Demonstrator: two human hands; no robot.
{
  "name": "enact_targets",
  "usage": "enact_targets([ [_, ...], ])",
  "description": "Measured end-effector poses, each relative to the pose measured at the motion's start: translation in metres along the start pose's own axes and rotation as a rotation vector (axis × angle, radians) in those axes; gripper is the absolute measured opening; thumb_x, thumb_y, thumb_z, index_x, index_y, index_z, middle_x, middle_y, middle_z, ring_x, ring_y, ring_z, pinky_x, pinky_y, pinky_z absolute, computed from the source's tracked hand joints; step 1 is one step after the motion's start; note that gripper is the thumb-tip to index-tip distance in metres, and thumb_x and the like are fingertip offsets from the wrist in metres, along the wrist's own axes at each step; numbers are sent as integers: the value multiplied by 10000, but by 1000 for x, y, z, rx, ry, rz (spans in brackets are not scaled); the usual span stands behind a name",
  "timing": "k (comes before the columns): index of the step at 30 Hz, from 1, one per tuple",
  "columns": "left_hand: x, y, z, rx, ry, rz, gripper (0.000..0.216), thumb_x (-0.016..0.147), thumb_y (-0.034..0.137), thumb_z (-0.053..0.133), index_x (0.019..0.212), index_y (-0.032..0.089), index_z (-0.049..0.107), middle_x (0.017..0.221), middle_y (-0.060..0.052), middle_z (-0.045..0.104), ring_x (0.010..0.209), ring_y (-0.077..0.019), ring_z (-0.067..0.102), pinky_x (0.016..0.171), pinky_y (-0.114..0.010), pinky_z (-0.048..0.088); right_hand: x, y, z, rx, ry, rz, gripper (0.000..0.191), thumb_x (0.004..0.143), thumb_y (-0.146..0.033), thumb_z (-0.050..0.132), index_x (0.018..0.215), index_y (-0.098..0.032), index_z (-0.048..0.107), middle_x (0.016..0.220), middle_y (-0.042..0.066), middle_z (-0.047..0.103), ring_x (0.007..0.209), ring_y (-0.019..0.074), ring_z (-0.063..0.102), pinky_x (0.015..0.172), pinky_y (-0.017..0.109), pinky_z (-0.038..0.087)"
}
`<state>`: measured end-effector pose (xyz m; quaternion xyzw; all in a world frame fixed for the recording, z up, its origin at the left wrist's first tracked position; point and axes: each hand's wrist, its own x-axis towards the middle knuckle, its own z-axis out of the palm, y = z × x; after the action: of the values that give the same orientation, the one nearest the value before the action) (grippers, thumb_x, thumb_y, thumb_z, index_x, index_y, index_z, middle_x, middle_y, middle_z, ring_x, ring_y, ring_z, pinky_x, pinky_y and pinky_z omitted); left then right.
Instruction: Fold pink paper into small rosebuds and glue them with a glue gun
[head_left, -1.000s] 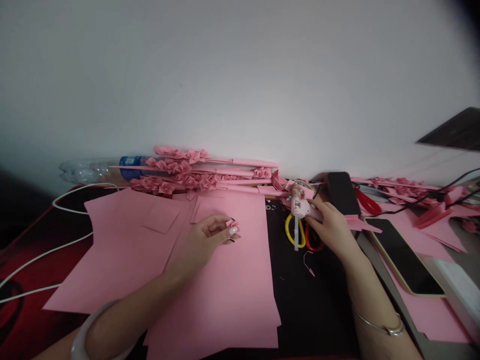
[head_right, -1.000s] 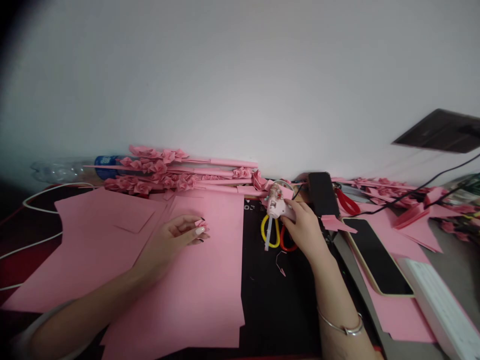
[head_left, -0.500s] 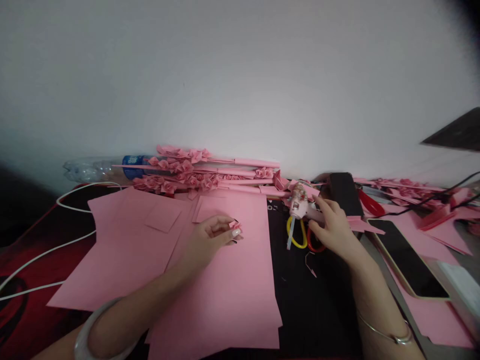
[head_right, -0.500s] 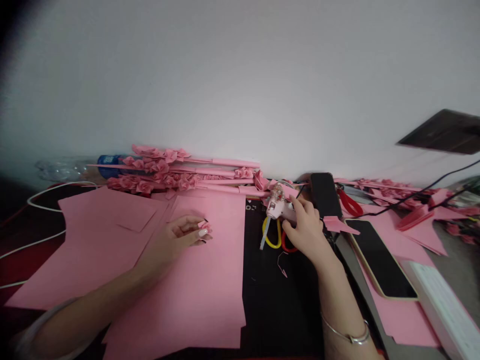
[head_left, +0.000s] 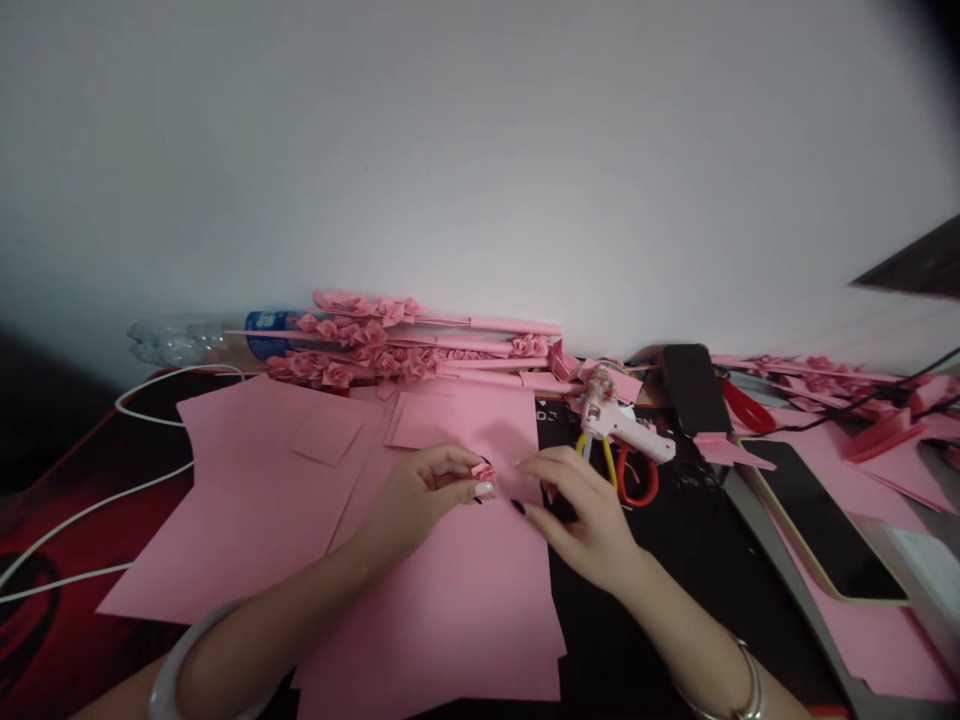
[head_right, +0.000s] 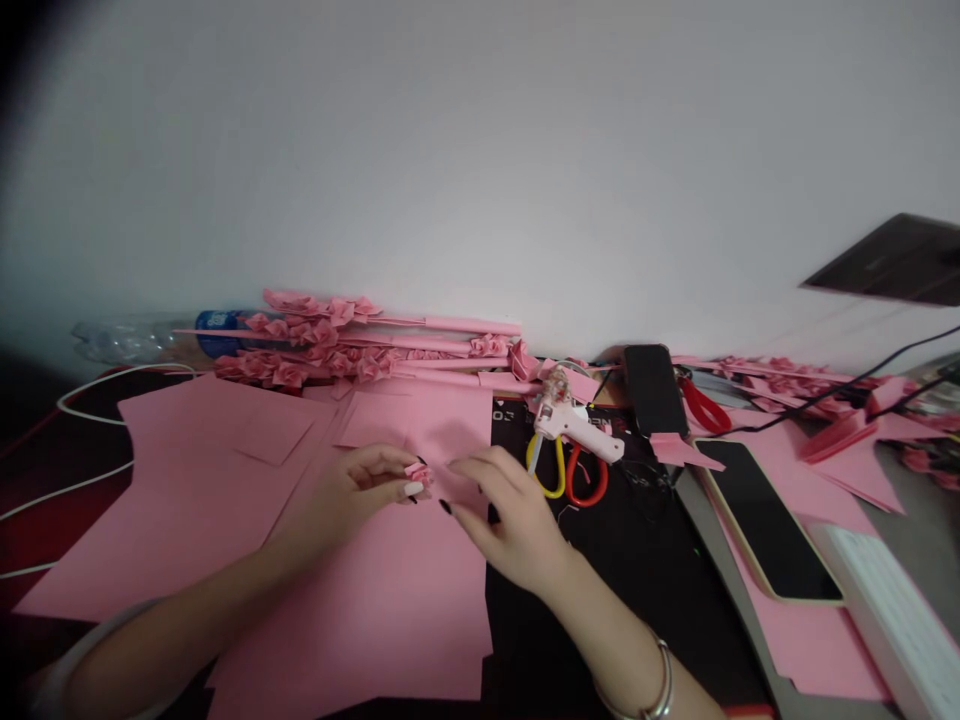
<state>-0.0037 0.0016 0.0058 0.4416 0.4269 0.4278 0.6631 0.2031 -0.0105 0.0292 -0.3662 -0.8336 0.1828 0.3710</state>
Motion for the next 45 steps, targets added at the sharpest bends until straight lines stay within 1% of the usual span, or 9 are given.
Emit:
enact_targets([
  [4,0,-3,0,-7,-66,11,183,646,198,785,781,161,667,756,-2,711,707,-139,643,690,-272,524,-1,-5,16,96,-14,38,281,853,-69,549,1100,-203,540,938,73,593,841,186,570,695,293,485],
  [8,0,-9,1,-10,-107,13,163,645,188,788,747,162,664,772,-2,717,747,-145,643,729,-277,516,-2,-5,20,134,4,111,234,827,-63,564,1021,-194,555,874,52,571,762,166,549,634,272,458],
  [15,0,-14,1,76,-103,4,144,646,178,769,734,151,658,764,-13,709,755,-160,641,733,-295,506,-4,-4,24,160,-20,181,167,802,-46,542,885,-191,557,806,28,533,664,139,497,570,249,402],
  [21,-1,-5,3,175,-110,13,127,694,231,733,783,152,689,767,-24,697,737,-173,633,706,-285,506,-3,-1,28,148,16,261,125,783,-63,556,800,-187,563,688,-19,443,587,121,425,528,235,335],
  [27,-1,2,2,206,-155,-37,271,871,378,534,894,145,671,841,-56,690,769,-169,654,736,-297,538,-2,6,30,149,47,372,127,755,-57,545,774,-174,591,653,-32,427,557,110,401,510,227,311],
  [30,-1,0,2,178,-164,-49,316,904,399,482,981,141,648,906,-75,701,797,-173,670,760,-307,546,-3,6,29,131,68,382,122,745,-67,544,773,-178,587,642,-38,423,550,108,394,502,223,305],
  [35,0,-3,1,186,-162,-47,295,911,372,483,1007,138,636,958,-86,708,803,-172,680,774,-315,554,-4,4,29,131,89,382,108,730,-79,547,751,-181,578,628,-41,410,542,108,387,498,223,302],
  [42,0,-1,1,195,-148,-44,238,878,340,534,975,143,626,863,-64,707,801,-187,692,757,-327,560,0,4,27,182,105,463,79,714,-103,545,729,-175,575,599,-55,352,524,104,358,493,222,288],
  [45,0,-1,1,194,-148,-36,226,854,322,566,980,145,627,891,-64,702,803,-187,692,758,-328,559,1,4,26,209,102,495,67,718,-114,537,736,-167,575,600,-59,331,523,99,351,497,219,285],
])
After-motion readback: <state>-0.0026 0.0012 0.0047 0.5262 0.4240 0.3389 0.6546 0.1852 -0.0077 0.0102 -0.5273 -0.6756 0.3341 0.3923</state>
